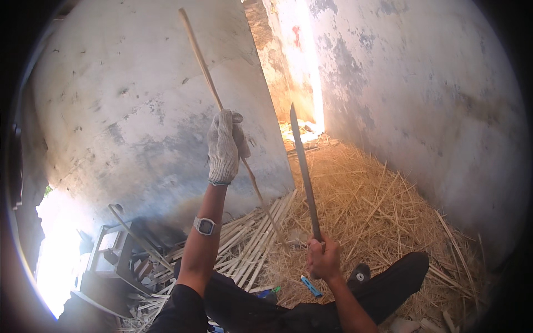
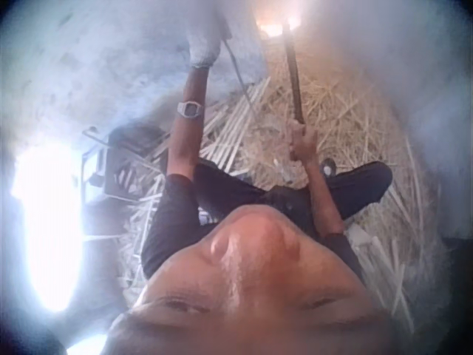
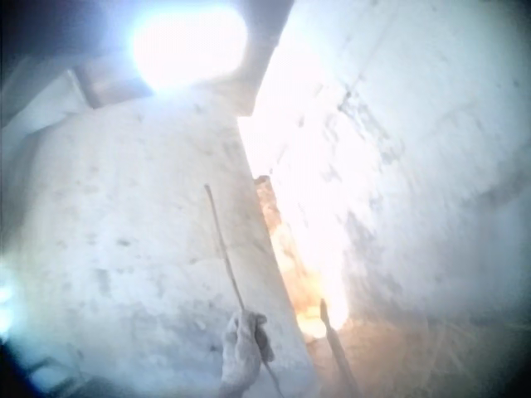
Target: The person sits on a chair and uses a machete to split long bamboo sticks into thinner strips. They hold the bamboo with a gloved hand and strike it with the machete, then use a utility knife to further refine the strips.
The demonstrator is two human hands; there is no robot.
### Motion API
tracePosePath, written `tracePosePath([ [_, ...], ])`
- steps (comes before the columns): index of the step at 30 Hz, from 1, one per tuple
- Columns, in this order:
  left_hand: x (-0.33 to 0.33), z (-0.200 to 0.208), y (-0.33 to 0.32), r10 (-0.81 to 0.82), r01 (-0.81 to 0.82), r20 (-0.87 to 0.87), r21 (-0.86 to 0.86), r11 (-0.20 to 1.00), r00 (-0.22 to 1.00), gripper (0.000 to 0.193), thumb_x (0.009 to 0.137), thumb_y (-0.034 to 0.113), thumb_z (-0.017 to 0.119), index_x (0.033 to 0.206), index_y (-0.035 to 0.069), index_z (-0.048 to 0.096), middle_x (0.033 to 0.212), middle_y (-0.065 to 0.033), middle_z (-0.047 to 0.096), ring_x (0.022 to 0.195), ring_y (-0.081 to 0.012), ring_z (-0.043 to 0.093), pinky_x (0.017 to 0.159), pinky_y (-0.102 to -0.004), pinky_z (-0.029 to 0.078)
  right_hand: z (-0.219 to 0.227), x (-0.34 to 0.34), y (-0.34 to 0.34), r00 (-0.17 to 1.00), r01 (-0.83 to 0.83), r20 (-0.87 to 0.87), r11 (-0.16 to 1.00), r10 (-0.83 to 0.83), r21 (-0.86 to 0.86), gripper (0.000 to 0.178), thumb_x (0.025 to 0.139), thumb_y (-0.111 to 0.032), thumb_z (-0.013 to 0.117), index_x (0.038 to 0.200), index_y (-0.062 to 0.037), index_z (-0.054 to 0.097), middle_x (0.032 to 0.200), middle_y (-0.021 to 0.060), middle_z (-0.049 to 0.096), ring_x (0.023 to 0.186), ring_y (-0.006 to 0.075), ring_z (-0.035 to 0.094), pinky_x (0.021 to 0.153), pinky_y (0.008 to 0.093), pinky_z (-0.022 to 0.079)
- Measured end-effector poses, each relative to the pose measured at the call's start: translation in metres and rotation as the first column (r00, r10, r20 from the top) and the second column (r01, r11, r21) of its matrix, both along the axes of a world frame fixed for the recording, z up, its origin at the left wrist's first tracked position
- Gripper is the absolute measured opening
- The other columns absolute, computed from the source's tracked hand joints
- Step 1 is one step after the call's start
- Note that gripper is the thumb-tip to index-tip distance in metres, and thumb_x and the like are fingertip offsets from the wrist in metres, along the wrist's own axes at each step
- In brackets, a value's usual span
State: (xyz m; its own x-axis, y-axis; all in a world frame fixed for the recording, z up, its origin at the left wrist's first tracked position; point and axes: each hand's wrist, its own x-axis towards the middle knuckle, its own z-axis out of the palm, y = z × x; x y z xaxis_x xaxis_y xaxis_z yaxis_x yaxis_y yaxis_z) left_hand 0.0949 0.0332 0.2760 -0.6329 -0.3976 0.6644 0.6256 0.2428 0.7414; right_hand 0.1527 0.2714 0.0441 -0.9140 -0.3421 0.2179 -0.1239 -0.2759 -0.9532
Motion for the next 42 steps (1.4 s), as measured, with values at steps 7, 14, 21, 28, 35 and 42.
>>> tracePosePath([
  [7, 0.034, 0.04, 0.043, -0.346, 0.349, 0.088, -0.018, 0.937, 0.934, 0.055, 0.104, 0.056, 0.045, 0.106, 0.003, 0.059, 0.053, 0.0035, 0.037, 0.036, -0.0081, 0.034, 0.032, -0.0283, 0.03, 0.081, -0.035, 0.028, 0.875, 0.155, -0.465, 0.988, -0.138, -0.001, 0.026, 0.104, -0.02, 0.05, 0.116, -0.0023, 0.064, 0.056, -0.0036, 0.051, 0.047, 0.0055, 0.05, 0.044, 0.024, 0.041],
  [14, 0.027, 0.158, 0.046, -0.27, 0.233, -0.085, -0.307, 0.923, 0.959, 0.05, 0.107, 0.05, 0.04, 0.109, 0.004, 0.061, 0.055, 0.0044, 0.038, 0.04, -0.0089, 0.037, 0.036, -0.0274, 0.032, 0.157, -0.028, 0.055, 0.834, 0.166, -0.529, 0.986, -0.155, -0.026, 0.033, 0.106, -0.016, 0.047, 0.13, -0.0022, 0.063, 0.062, -0.0006, 0.056, 0.046, 0.0033, 0.047, 0.043, 0.0218, 0.039],
  [21, 0.052, 0.221, 0.042, -0.054, -0.045, -0.298, -0.315, 0.948, 0.953, 0.044, 0.106, 0.047, 0.047, 0.109, 0.006, 0.064, 0.058, 0.0054, 0.04, 0.042, -0.0079, 0.035, 0.037, -0.0267, 0.031, 0.142, -0.026, 0.055, 0.839, 0.15, -0.519, 0.986, -0.164, -0.069, 0.033, 0.106, -0.016, 0.045, 0.134, -0.0033, 0.06, 0.066, 0.0001, 0.058, 0.047, 0.0024, 0.047, 0.044, 0.0209, 0.038],
  [28, 0.135, 0.274, 0.004, 0.088, -0.377, -0.603, -0.373, 0.848, 0.793, 0.041, 0.104, 0.046, 0.05, 0.111, 0.007, 0.062, 0.058, 0.008, 0.038, 0.043, -0.0047, 0.033, 0.036, -0.0228, 0.03, 0.137, -0.03, 0.051, 0.907, 0.106, -0.394, 0.986, -0.148, -0.125, 0.034, 0.108, -0.019, 0.044, 0.133, -0.0023, 0.057, 0.065, 0.0001, 0.055, 0.046, 0.0025, 0.042, 0.043, 0.0201, 0.035],
  [35, 0.096, 0.181, -0.013, 0.748, -0.363, -0.228, -0.932, 0.019, 0.624, 0.029, 0.091, -0.001, 0.057, 0.12, 0.001, 0.057, 0.064, -0.0018, 0.055, 0.052, -0.0154, 0.054, 0.042, -0.031, 0.05, 0.116, -0.024, 0.015, 0.883, 0.106, -0.442, 0.985, -0.157, -0.138, 0.033, 0.107, -0.018, 0.044, 0.133, -0.0023, 0.058, 0.064, 0.0008, 0.057, 0.046, 0.0032, 0.045, 0.043, 0.0201, 0.038],
  [42, 0.127, -0.026, 0.01, -0.178, 0.203, 0.683, 0.044, 0.978, 0.708, 0.029, 0.108, 0.03, 0.038, 0.093, 0.01, 0.054, 0.042, 0.0047, 0.038, 0.028, -0.0089, 0.036, 0.026, -0.0227, 0.027, 0.071, -0.01, 0.003, 0.849, 0.081, -0.528, 0.989, -0.004, 0.123, 0.024, 0.102, -0.008, 0.05, 0.122, -0.0009, 0.062, 0.062, 0.0048, 0.057, 0.052, 0.01, 0.059, 0.05, 0.0307, 0.048],
])
